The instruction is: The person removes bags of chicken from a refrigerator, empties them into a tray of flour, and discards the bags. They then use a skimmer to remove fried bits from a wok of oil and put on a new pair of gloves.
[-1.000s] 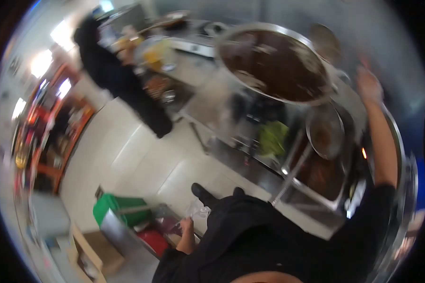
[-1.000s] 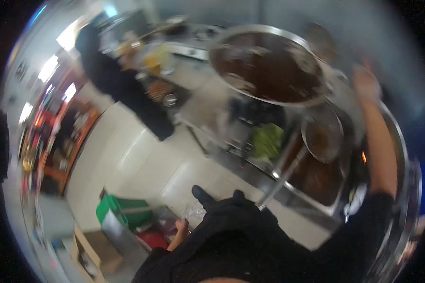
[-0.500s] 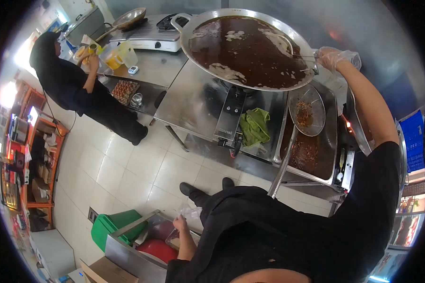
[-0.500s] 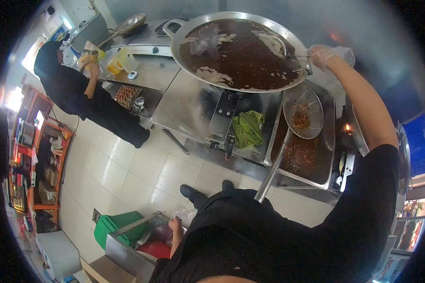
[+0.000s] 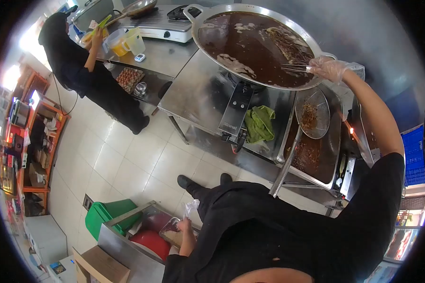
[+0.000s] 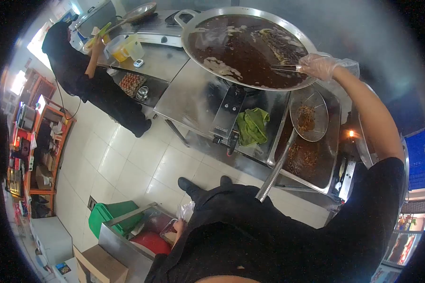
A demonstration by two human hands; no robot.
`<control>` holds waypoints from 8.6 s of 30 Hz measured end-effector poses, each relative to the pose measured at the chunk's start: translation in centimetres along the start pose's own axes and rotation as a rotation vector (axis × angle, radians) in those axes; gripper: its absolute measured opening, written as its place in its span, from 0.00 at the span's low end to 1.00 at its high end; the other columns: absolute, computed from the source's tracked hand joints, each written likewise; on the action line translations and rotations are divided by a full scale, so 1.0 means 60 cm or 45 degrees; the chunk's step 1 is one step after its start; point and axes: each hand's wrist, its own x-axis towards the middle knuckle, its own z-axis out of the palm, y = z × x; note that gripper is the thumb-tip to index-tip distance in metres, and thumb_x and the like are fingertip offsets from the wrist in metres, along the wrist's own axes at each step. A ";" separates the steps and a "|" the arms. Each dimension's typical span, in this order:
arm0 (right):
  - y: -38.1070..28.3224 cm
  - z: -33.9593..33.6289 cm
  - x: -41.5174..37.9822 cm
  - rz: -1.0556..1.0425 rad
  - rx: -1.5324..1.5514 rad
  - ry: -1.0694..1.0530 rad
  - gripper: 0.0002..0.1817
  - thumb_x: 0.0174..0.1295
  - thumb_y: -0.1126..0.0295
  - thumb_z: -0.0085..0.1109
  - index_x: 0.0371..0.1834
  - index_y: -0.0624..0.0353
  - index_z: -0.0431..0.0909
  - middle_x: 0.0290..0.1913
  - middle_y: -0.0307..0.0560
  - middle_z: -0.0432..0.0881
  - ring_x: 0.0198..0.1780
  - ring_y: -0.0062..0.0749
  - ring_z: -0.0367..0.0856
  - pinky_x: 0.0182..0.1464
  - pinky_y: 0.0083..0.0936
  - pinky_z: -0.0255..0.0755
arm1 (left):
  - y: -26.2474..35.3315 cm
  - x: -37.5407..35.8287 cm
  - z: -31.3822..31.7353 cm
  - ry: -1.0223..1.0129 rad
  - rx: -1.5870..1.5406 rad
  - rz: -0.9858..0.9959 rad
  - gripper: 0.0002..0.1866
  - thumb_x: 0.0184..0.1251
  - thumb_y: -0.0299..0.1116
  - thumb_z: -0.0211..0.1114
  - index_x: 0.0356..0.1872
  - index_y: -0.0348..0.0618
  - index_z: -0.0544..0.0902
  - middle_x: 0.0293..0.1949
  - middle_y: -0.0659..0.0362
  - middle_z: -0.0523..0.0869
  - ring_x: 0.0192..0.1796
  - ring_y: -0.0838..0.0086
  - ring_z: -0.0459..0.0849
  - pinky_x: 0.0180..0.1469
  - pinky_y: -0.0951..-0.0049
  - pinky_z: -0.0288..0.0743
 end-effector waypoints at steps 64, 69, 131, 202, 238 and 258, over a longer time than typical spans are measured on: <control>0.001 0.034 -0.015 0.552 1.782 0.609 0.09 0.68 0.59 0.56 0.40 0.51 0.78 0.20 0.27 0.65 0.19 0.13 0.58 0.20 0.16 0.52 | 0.113 0.039 -0.011 -0.066 0.060 0.220 0.16 0.54 0.37 0.62 0.23 0.29 0.79 0.21 0.50 0.84 0.23 0.67 0.84 0.27 0.67 0.75; -0.029 0.012 -0.033 0.582 1.833 0.668 0.10 0.69 0.61 0.52 0.32 0.53 0.75 0.17 0.26 0.62 0.17 0.11 0.56 0.18 0.13 0.49 | 0.100 0.059 -0.001 -0.070 -0.004 0.212 0.15 0.54 0.37 0.63 0.21 0.31 0.78 0.20 0.51 0.84 0.22 0.67 0.83 0.26 0.67 0.75; -0.502 0.377 -0.474 1.809 0.308 0.160 0.20 0.72 0.63 0.39 0.30 0.62 0.79 0.29 0.62 0.81 0.35 0.58 0.81 0.38 0.50 0.74 | 0.509 0.208 0.132 -0.782 0.712 0.813 0.13 0.51 0.35 0.61 0.16 0.35 0.75 0.15 0.52 0.79 0.18 0.68 0.75 0.25 0.65 0.68; -0.209 -0.038 0.024 0.463 1.186 0.213 0.22 0.68 0.49 0.49 0.39 0.58 0.77 0.33 0.45 0.75 0.38 0.34 0.75 0.42 0.30 0.69 | 0.406 0.231 0.015 -0.425 0.011 0.496 0.11 0.51 0.32 0.62 0.19 0.32 0.76 0.17 0.53 0.80 0.19 0.69 0.78 0.24 0.66 0.70; -0.333 0.200 -0.417 1.376 0.899 0.896 0.13 0.64 0.61 0.55 0.45 0.57 0.78 0.39 0.49 0.82 0.41 0.39 0.82 0.42 0.33 0.72 | 0.427 0.357 0.132 -0.813 0.771 0.820 0.12 0.56 0.34 0.57 0.20 0.36 0.77 0.19 0.53 0.81 0.20 0.68 0.79 0.24 0.67 0.71; -0.401 0.535 -0.397 1.482 0.240 0.706 0.14 0.67 0.64 0.49 0.49 0.58 0.77 0.39 0.56 0.83 0.42 0.51 0.82 0.47 0.41 0.74 | 0.541 0.193 0.197 -1.076 1.145 1.141 0.12 0.55 0.34 0.61 0.19 0.36 0.76 0.17 0.54 0.81 0.18 0.70 0.76 0.24 0.69 0.70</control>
